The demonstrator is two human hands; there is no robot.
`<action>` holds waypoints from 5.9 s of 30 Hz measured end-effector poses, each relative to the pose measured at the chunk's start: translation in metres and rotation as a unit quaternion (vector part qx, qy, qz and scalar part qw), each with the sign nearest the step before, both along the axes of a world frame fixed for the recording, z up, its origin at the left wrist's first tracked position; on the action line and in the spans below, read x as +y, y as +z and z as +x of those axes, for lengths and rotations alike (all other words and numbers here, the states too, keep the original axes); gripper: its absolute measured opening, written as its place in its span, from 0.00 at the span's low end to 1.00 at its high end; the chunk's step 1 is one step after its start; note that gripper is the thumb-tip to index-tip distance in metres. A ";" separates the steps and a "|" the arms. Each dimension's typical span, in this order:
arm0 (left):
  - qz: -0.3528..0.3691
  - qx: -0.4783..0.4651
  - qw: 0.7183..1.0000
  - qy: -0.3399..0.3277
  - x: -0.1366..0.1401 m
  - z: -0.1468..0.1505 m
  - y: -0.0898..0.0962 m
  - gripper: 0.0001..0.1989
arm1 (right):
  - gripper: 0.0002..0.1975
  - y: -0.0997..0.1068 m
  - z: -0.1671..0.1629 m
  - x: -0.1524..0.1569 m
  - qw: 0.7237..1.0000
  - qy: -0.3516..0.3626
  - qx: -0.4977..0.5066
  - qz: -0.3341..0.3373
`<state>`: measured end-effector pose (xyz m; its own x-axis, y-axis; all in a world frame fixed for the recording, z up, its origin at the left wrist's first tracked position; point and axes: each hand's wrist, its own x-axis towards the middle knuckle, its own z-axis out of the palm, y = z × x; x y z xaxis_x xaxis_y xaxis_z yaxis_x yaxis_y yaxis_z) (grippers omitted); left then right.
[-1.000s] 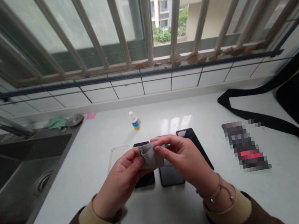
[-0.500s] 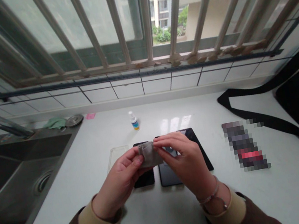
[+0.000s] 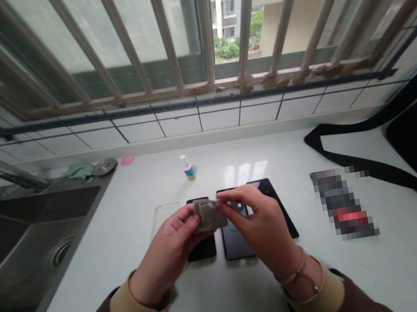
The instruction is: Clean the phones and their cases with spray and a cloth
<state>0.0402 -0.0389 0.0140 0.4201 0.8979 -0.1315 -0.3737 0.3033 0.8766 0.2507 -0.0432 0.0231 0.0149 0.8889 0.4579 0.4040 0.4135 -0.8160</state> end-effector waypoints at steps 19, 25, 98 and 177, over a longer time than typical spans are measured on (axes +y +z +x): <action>0.016 0.026 0.999 0.030 0.001 -0.001 -0.007 0.18 | 0.04 -0.001 -0.002 0.004 0.998 0.017 -0.054 -0.019; 0.008 0.071 0.994 0.085 0.003 -0.001 -0.007 0.16 | 0.03 -0.002 -0.005 0.005 0.997 0.056 -0.048 0.001; -0.062 -0.046 0.993 0.085 0.000 0.001 0.005 0.13 | 0.06 -0.008 -0.005 0.000 0.986 0.102 0.041 -0.125; -0.028 0.052 0.998 0.018 0.002 -0.006 0.003 0.20 | 0.01 0.005 0.003 0.002 0.985 0.131 -0.014 -0.110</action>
